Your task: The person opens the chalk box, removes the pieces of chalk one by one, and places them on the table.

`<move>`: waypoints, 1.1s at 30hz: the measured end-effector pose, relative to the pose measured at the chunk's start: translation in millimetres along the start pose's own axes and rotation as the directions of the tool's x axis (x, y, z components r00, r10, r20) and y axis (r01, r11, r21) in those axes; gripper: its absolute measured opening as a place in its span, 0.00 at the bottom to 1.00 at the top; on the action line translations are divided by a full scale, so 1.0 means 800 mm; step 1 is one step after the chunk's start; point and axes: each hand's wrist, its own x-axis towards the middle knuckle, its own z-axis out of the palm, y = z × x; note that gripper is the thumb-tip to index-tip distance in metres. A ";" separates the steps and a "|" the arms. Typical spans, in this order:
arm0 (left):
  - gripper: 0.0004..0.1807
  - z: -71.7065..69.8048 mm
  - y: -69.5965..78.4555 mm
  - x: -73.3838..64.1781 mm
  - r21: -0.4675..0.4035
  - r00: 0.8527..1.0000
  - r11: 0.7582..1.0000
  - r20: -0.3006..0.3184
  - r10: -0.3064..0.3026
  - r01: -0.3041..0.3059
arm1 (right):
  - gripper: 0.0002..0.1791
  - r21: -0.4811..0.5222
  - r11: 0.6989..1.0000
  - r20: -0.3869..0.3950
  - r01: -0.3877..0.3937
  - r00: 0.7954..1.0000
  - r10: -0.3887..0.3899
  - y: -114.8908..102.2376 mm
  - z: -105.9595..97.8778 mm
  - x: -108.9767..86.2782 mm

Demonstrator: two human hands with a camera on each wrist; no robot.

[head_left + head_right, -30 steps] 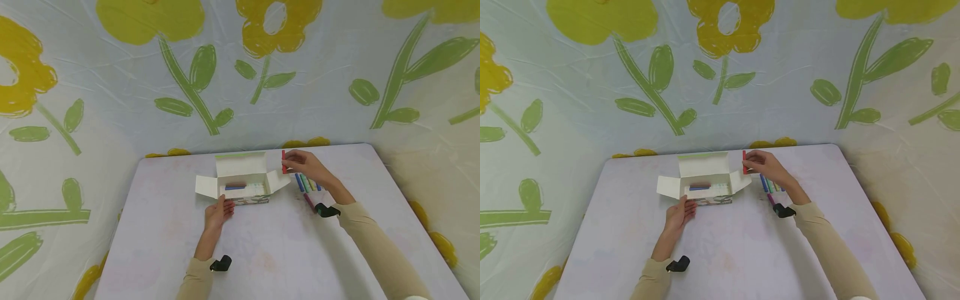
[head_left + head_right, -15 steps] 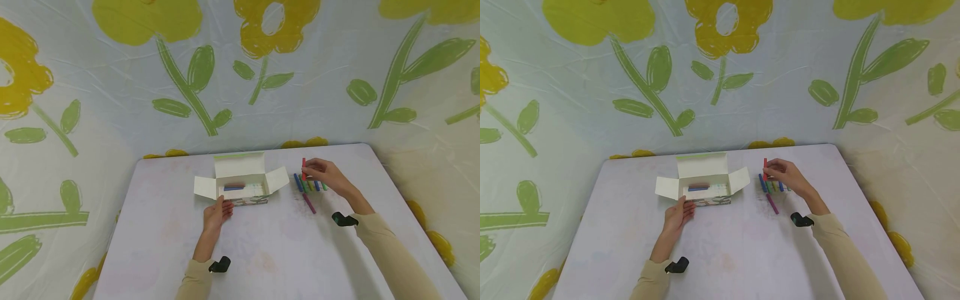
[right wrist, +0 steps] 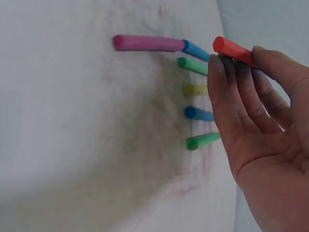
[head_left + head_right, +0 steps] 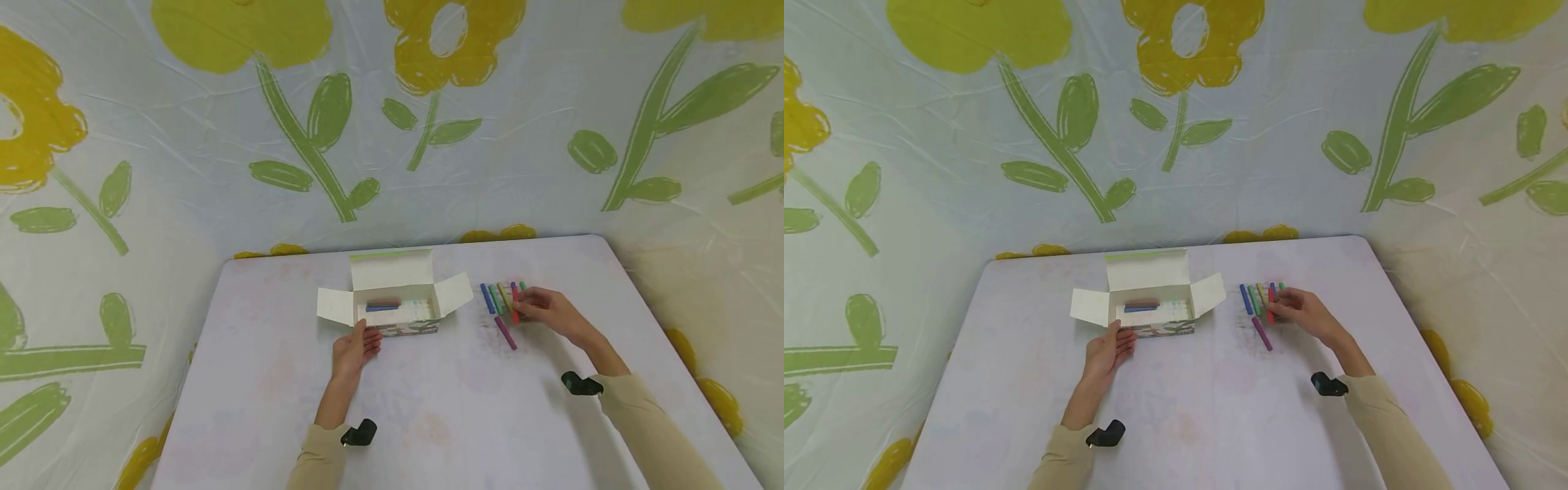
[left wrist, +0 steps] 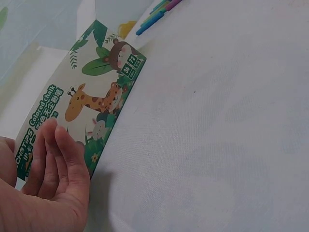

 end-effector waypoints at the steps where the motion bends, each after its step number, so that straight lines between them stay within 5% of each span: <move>1: 0.28 0.000 0.000 0.000 0.000 1.000 1.000 -0.001 -0.001 0.001 | 0.23 -0.006 1.000 0.005 -0.002 1.000 0.002 0.004 0.001 -0.002; 14: 0.26 0.001 -0.002 0.000 0.007 1.000 1.000 -0.002 0.002 -0.002 | 0.15 -0.148 0.989 0.086 0.019 0.996 -0.006 0.030 0.013 -0.009; 25: 0.26 0.002 -0.001 -0.001 0.018 1.000 1.000 -0.004 0.004 -0.004 | 0.12 -0.252 0.966 0.095 0.056 0.995 -0.033 0.015 0.018 -0.005; 33: 0.28 0.000 -0.001 -0.002 0.001 1.000 1.000 0.008 0.012 -0.012 | 0.12 -0.205 0.976 0.046 0.072 0.997 -0.064 -0.014 0.008 0.009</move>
